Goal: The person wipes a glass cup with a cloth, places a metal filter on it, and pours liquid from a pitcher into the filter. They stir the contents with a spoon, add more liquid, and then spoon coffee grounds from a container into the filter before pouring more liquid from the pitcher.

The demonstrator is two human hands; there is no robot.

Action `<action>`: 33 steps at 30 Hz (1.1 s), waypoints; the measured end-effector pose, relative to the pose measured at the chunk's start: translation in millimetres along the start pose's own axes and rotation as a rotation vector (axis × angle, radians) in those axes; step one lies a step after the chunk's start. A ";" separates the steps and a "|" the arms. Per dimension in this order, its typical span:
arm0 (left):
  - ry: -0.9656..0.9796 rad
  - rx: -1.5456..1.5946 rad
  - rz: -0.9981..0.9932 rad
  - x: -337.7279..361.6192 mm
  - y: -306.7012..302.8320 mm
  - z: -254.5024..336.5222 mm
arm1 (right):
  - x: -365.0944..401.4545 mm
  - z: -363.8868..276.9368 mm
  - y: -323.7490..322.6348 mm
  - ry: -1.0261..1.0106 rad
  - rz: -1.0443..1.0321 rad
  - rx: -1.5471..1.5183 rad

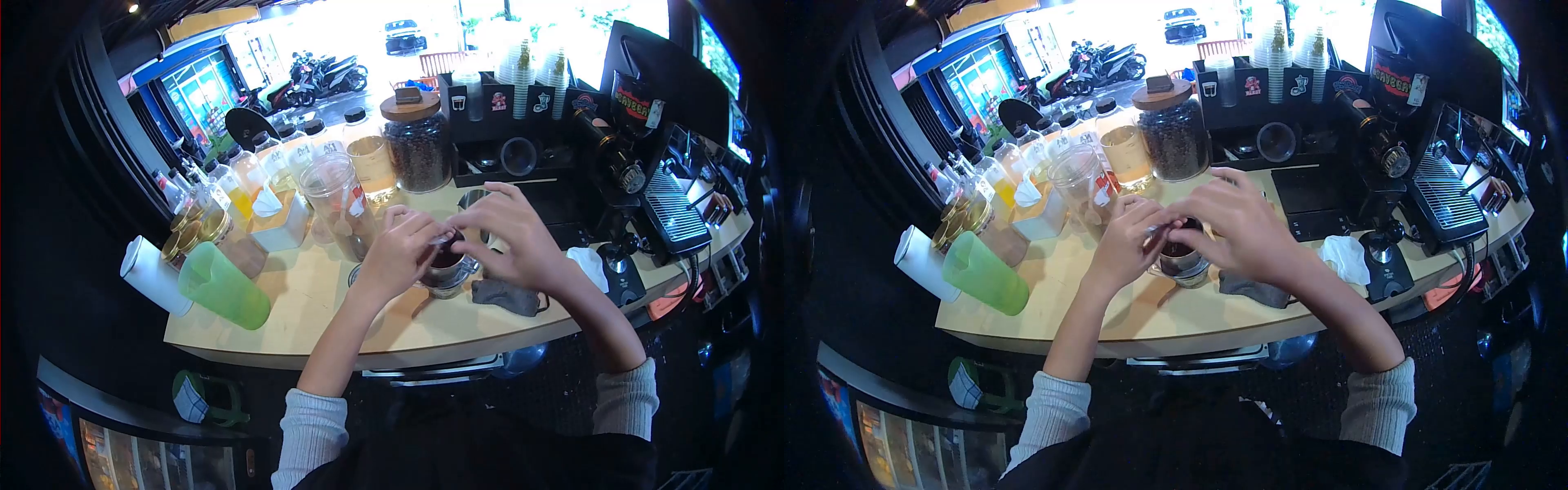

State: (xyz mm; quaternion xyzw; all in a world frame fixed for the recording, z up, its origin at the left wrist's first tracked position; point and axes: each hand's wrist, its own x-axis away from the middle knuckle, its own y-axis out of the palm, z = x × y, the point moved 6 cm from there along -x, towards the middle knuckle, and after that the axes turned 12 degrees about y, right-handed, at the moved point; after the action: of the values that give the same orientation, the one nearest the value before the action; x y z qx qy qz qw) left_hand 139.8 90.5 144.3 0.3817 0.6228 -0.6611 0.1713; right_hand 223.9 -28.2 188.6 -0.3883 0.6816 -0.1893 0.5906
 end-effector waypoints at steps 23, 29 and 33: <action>-0.418 0.165 0.302 21.5 -30.5 -20.2 | 80.3 220.1 100.7 0.905 -0.145 -0.591; -0.406 0.124 0.345 22.4 -35.3 -20.2 | 65.4 213.7 89.4 0.817 -0.003 -0.800; -0.412 0.115 0.389 27.3 -34.7 -24.1 | 46.0 202.4 61.2 0.792 0.006 -0.755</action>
State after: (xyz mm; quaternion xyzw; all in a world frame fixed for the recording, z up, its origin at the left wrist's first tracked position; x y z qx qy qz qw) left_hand 104.7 126.0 150.4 0.3608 0.4514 -0.7138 0.3957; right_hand 397.9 16.2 67.8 -0.4703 0.8736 -0.0616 0.1091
